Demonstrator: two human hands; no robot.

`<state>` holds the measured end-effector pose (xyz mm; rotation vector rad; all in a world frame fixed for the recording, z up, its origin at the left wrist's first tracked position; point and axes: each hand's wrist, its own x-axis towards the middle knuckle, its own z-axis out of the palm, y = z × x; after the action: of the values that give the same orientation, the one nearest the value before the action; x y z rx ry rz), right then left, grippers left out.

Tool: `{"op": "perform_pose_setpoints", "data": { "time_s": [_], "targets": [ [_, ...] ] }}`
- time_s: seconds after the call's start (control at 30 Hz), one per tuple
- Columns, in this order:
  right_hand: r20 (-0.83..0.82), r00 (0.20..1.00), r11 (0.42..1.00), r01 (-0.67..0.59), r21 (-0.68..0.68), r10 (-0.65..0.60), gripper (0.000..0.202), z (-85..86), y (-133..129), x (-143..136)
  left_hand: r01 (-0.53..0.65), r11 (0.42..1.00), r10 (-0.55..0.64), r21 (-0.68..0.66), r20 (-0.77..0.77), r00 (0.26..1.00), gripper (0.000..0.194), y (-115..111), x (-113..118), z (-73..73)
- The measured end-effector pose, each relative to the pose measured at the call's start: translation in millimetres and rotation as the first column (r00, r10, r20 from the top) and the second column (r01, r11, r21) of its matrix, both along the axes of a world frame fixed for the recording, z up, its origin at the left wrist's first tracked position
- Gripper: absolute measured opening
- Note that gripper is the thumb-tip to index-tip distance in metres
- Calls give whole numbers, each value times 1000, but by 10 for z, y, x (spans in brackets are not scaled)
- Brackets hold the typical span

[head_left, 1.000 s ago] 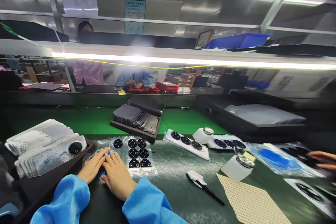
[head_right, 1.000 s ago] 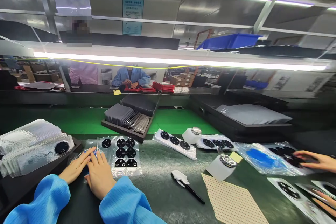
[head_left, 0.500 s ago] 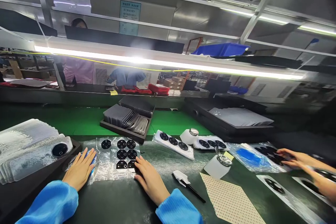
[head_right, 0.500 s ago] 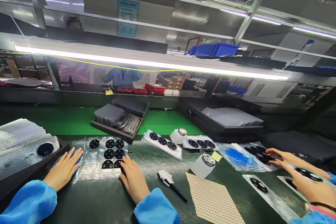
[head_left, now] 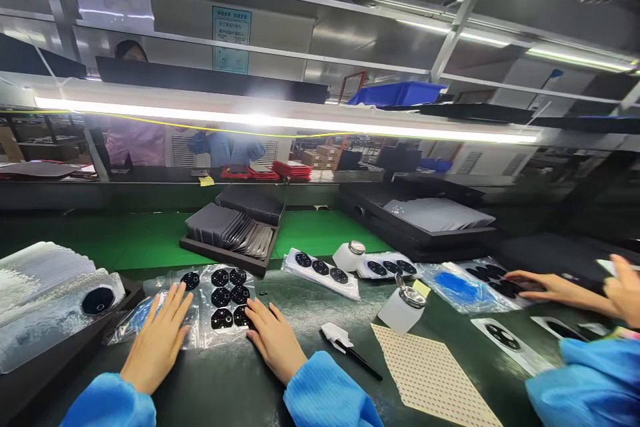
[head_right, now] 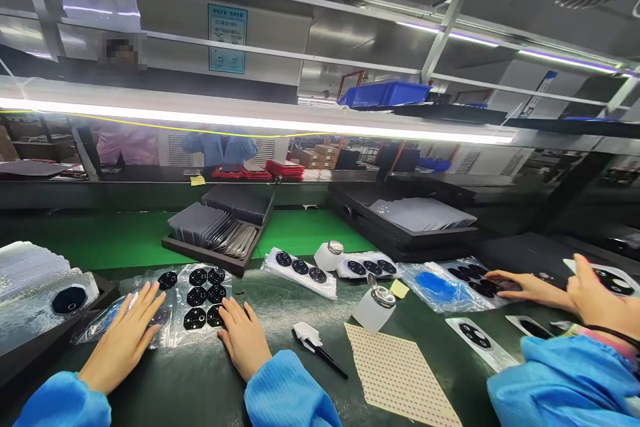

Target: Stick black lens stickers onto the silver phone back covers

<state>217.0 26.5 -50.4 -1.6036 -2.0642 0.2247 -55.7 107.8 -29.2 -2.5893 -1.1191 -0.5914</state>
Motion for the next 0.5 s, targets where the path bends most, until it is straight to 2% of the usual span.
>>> {"op": "perform_pose_setpoints", "data": {
  "time_s": [0.13, 0.3, 0.4, 0.5],
  "targets": [
    [-120, 993, 1000, -8, -4, 8, 40, -12, -10, -19, 168, 979, -164, 117, -46, 985, 52, -332, 354, 41],
    [-359, 933, 999, 28, 24, -17, 41, 56, -13, 8, 336, 939, -325, 79, -123, 938, 58, -718, 687, -44],
    [-542, 834, 991, 131, 8, -106, 26, 186, 187, 202, 396, 918, -393, 3, -133, 910, 64, -811, 759, -122],
    [-682, 696, 972, 212, -104, -225, 30, 378, 575, 498, 403, 911, -410, -82, -85, 908, 67, -803, 757, -190]
  ]
}}
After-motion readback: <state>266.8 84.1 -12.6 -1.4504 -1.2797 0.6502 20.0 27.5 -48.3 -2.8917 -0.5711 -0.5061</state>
